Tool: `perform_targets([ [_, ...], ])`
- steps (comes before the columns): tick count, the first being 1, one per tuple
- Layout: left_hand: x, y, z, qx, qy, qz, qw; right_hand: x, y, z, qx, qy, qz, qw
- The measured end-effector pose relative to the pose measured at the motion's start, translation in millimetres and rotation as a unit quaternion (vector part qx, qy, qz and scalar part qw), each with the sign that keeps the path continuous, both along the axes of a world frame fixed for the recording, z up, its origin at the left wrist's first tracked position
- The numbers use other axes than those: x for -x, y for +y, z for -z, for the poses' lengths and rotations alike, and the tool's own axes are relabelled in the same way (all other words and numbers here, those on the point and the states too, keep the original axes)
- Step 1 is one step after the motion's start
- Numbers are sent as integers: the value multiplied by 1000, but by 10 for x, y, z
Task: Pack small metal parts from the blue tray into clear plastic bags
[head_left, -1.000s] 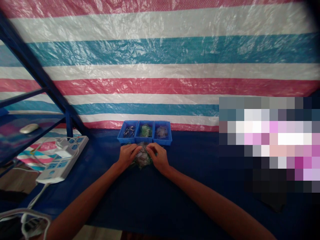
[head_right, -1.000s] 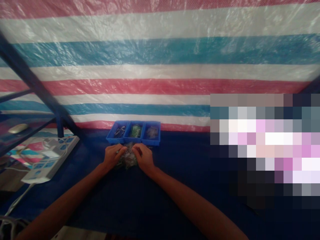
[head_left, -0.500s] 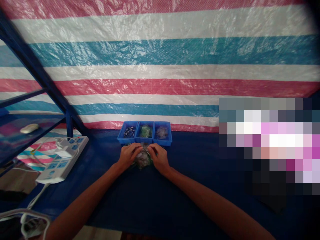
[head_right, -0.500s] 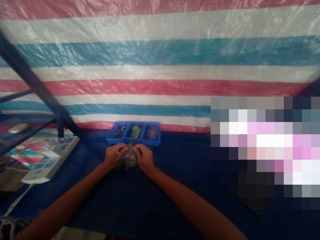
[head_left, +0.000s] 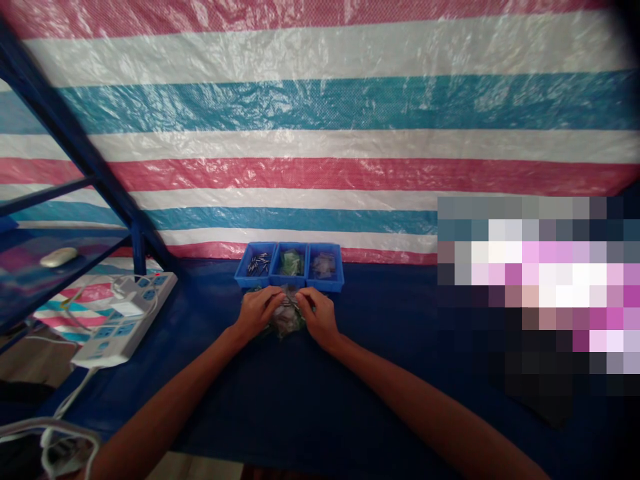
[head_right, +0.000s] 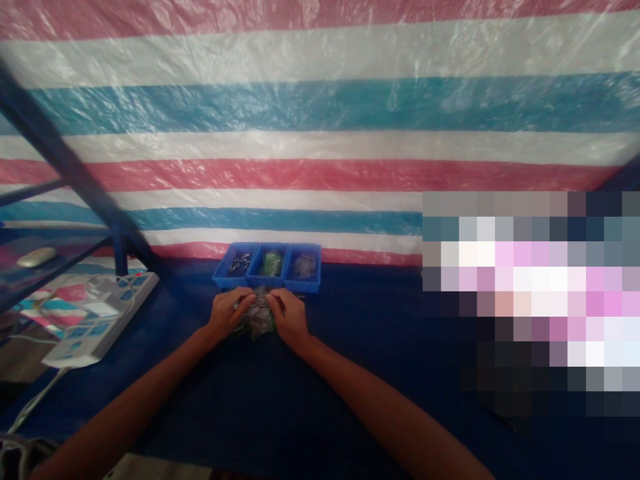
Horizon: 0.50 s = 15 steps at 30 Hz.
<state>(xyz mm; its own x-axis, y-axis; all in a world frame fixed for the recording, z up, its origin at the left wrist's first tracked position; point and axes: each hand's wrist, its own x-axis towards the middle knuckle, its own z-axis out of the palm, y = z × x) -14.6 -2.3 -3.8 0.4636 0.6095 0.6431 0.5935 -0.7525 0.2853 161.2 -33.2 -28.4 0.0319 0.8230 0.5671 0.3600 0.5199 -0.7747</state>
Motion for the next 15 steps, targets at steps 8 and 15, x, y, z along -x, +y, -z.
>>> perform_targets([
  [8, -3, -19, -25, -12, -25, -15, 1000, 11, -8, 7, 7, 27, -13, 1000],
  [15, 15, -16, -8, 3, 2, -13, 1000, 10, 6, 32, 6, 8, -12, 1000],
])
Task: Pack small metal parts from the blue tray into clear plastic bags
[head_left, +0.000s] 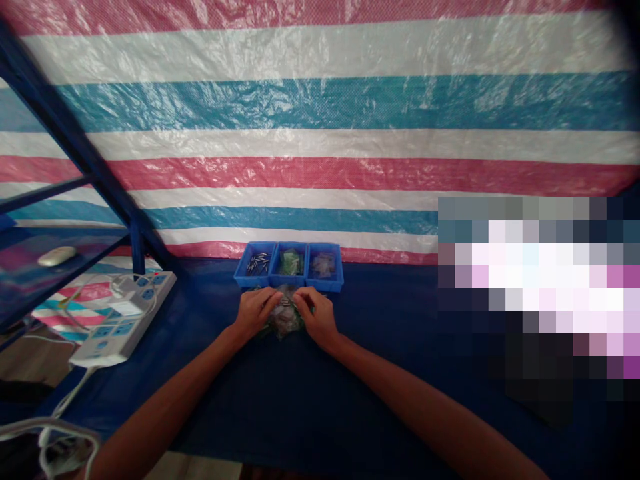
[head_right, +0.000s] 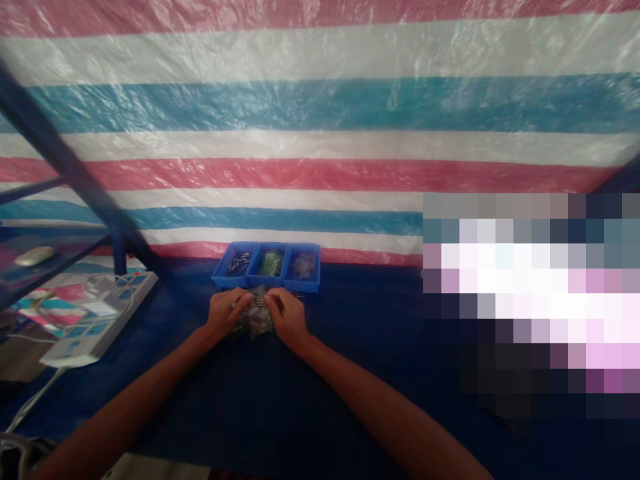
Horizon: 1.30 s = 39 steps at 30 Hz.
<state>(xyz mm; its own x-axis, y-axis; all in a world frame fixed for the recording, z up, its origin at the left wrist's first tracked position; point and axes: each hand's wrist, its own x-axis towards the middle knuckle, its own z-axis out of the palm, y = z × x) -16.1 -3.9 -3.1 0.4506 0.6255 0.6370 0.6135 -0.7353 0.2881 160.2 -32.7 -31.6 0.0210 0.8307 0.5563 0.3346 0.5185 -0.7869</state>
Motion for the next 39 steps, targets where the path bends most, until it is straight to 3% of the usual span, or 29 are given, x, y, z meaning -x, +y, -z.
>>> perform_targets([
  [25, -18, 3, 10, 2, -7, 1, 1000, -17, -9, -22, -7, -19, 8, 1000],
  [39, -4, 12, 20, 4, -21, 7, 1000, -2, -13, -24, 2, 32, -3, 999],
])
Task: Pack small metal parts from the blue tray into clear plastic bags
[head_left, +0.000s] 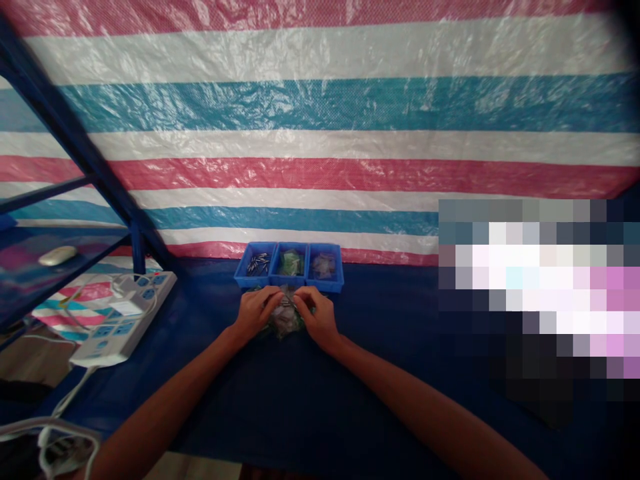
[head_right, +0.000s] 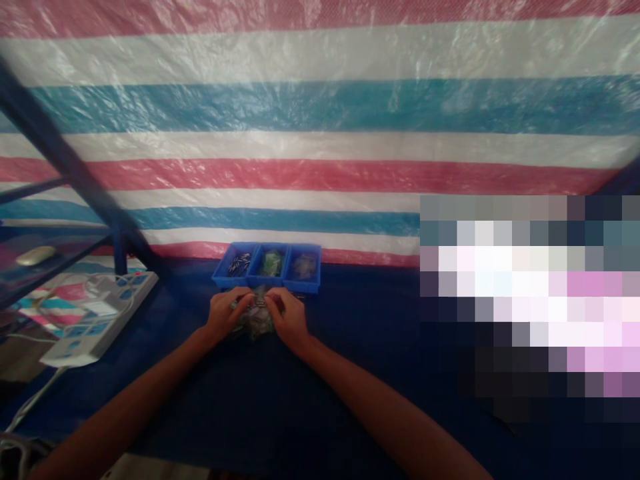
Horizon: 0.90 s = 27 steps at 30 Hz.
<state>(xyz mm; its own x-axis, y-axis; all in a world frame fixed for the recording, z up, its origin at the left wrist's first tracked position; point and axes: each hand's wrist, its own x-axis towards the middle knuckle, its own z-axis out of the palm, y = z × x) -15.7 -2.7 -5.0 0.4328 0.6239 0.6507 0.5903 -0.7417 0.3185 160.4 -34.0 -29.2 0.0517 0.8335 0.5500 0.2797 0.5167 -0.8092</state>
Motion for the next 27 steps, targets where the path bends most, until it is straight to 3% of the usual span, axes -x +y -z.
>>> perform_targets([
  [27, -16, 2, -17, 16, 8, -6, 1000, -23, -2, -17, 5, -41, 11, 999],
])
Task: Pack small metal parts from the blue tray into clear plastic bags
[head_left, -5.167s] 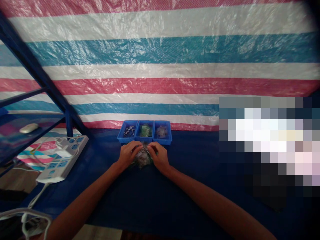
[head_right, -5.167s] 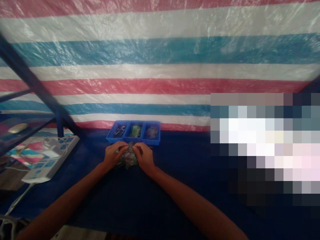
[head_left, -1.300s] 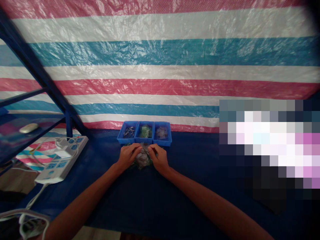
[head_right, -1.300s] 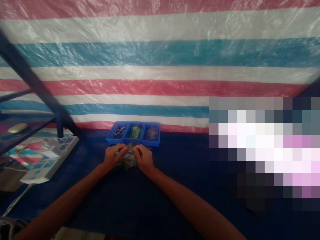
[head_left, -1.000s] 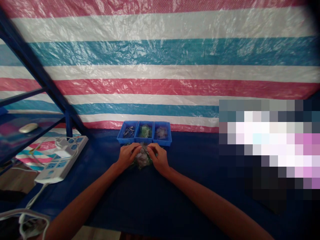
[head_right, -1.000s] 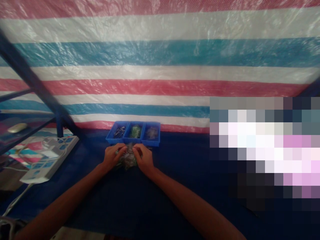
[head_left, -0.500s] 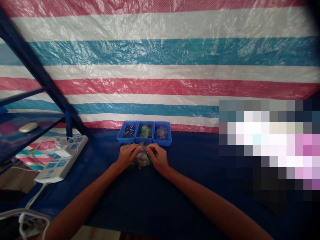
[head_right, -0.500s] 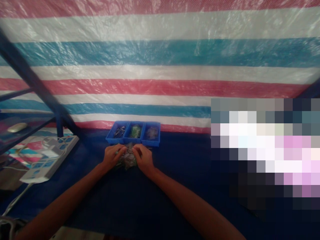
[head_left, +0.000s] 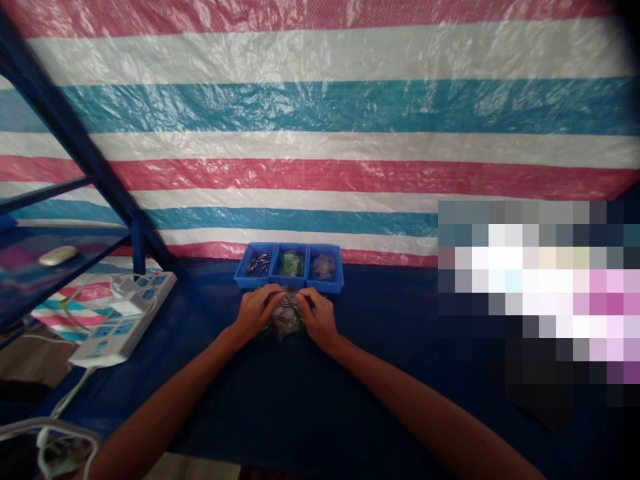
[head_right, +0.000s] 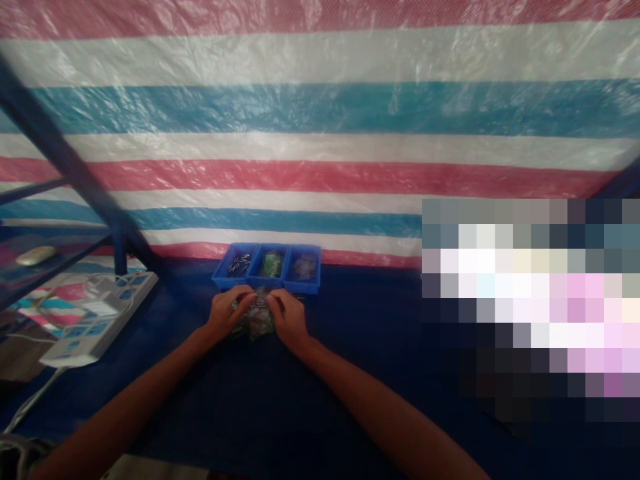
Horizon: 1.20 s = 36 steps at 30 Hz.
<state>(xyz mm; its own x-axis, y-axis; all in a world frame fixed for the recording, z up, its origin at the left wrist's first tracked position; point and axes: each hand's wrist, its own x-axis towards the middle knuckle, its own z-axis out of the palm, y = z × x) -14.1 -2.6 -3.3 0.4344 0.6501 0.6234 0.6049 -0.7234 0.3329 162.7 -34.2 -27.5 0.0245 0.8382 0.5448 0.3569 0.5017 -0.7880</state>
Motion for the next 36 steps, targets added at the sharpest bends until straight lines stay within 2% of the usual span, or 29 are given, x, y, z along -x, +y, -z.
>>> perform_targets([
  [10, -9, 6, -16, 3, 6, 12, 1000, 11, 14, 18, 6, 41, 4, 999],
  [24, 6, -7, -16, -1, 11, 17, 1000, 28, 18, 15, 2, 49, -4, 999],
  [36, 1, -1, -5, -44, -8, 0, 999, 20, 18, 2, 5, 39, -6, 999],
])
